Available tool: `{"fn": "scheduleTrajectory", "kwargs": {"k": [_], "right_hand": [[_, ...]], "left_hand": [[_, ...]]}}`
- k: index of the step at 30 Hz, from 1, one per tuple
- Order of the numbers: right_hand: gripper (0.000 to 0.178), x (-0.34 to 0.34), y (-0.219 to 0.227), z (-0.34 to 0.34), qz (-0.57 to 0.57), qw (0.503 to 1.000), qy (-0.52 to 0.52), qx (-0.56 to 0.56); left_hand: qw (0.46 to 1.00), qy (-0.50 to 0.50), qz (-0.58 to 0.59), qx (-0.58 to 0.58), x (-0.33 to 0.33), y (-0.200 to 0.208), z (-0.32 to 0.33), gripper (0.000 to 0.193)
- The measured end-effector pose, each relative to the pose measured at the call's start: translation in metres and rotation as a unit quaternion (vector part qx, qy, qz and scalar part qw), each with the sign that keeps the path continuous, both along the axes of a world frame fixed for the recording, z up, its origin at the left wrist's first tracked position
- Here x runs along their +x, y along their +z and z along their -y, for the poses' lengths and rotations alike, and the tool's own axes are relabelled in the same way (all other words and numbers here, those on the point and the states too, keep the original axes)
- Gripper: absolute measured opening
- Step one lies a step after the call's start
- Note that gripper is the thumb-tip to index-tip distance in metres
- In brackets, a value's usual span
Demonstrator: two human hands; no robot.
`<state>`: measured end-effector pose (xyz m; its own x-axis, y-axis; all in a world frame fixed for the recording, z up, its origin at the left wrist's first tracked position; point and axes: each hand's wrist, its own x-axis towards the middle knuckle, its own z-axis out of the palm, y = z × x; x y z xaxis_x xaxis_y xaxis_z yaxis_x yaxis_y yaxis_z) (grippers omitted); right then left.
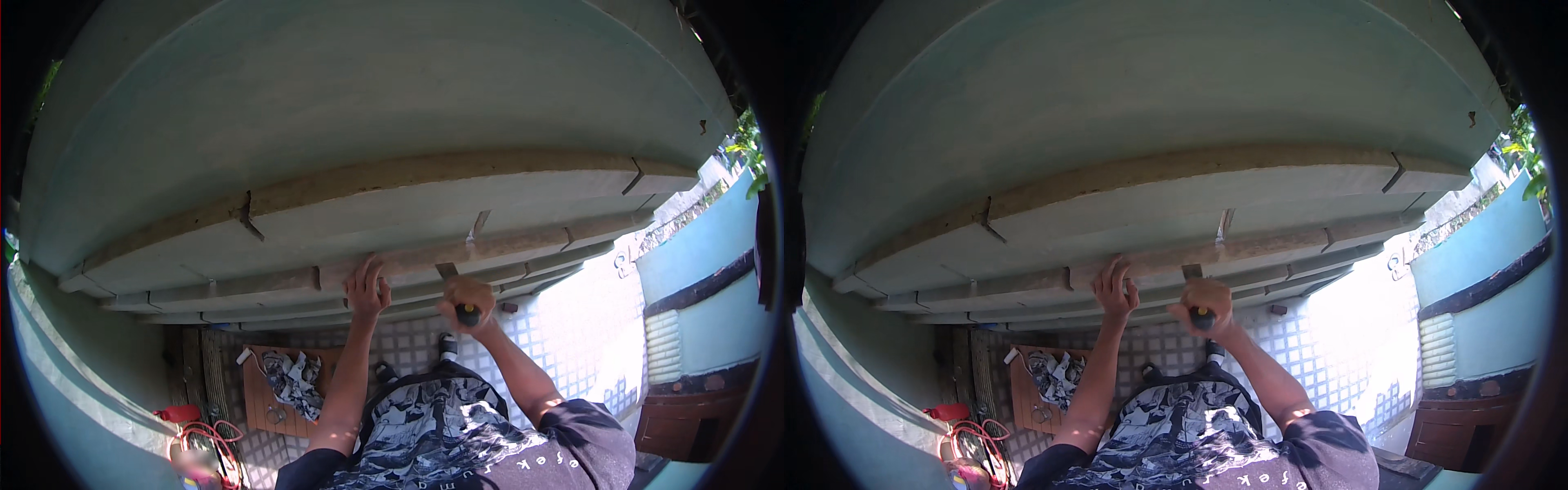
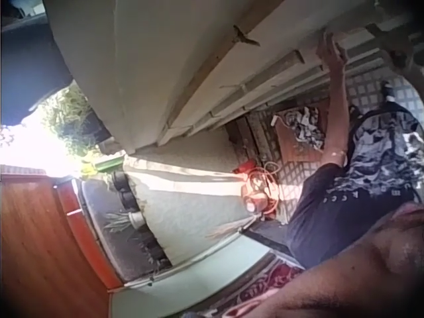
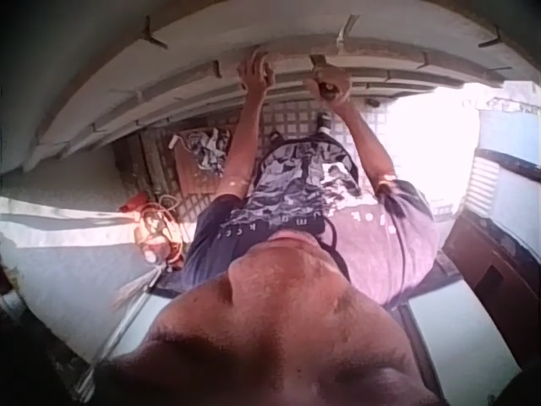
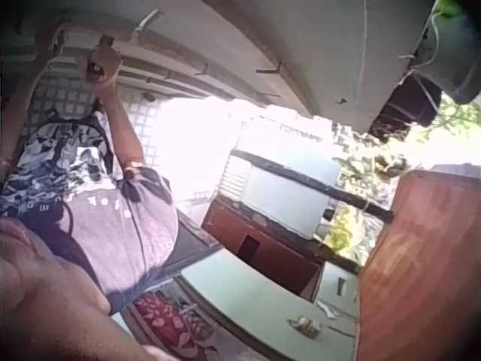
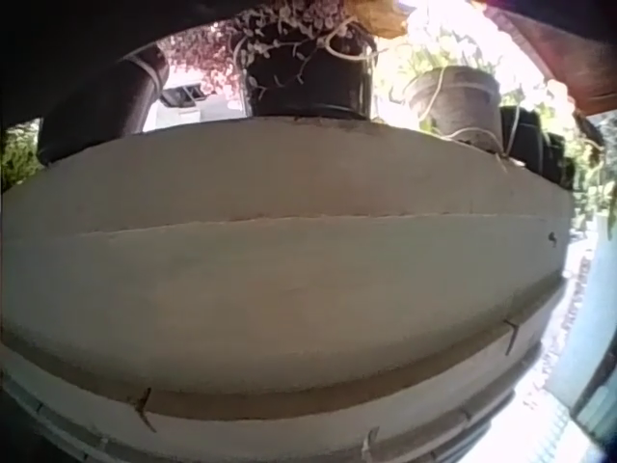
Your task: The recorder is scraping old paint or plaster from a wooden beam or surface using a putty knife/scraper.
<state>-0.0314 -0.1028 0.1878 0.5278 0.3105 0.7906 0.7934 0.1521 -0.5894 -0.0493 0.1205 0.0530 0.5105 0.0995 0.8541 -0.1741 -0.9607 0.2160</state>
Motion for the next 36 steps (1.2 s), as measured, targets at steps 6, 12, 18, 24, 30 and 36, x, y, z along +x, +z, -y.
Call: {"fn": "scheduleTrajectory", "kwargs": {"k": [6,12,18,24,30,36], "right_hand": [[0.029,0.004,-0.003,-0.013,-0.043,0.996,0.021,-0.070],[0.023,0.013,0.011,-0.013,0.063,0.956,0.175,-0.227],[0.032,0.004,0.015,-0.017,0.155,0.937,0.254,-0.182],[0.030,0.012,0.007,-0.021,0.186,0.945,0.221,-0.150],[0.027,0.038,-0.018,-0.019,0.192,0.941,0.214,-0.179],[0.028,0.030,-0.008,-0.018,0.176,0.943,0.234,-0.159]], "left_hand": [[1.000,0.005,0.001,-0.003,0.004,-0.002,0.004,0.031],[1.000,0.012,0.001,-0.011,0.004,-0.004,0.002,0.031],[1.000,0.020,0.005,-0.014,0.003,-0.005,0.004,0.031],[0.999,0.032,0.004,-0.004,0.002,-0.001,0.007,0.034],[1.000,0.031,0.004,0.000,0.003,-0.002,0.007,0.033],[0.999,0.038,0.000,-0.002,0.002,0.000,0.007,0.033]]}}
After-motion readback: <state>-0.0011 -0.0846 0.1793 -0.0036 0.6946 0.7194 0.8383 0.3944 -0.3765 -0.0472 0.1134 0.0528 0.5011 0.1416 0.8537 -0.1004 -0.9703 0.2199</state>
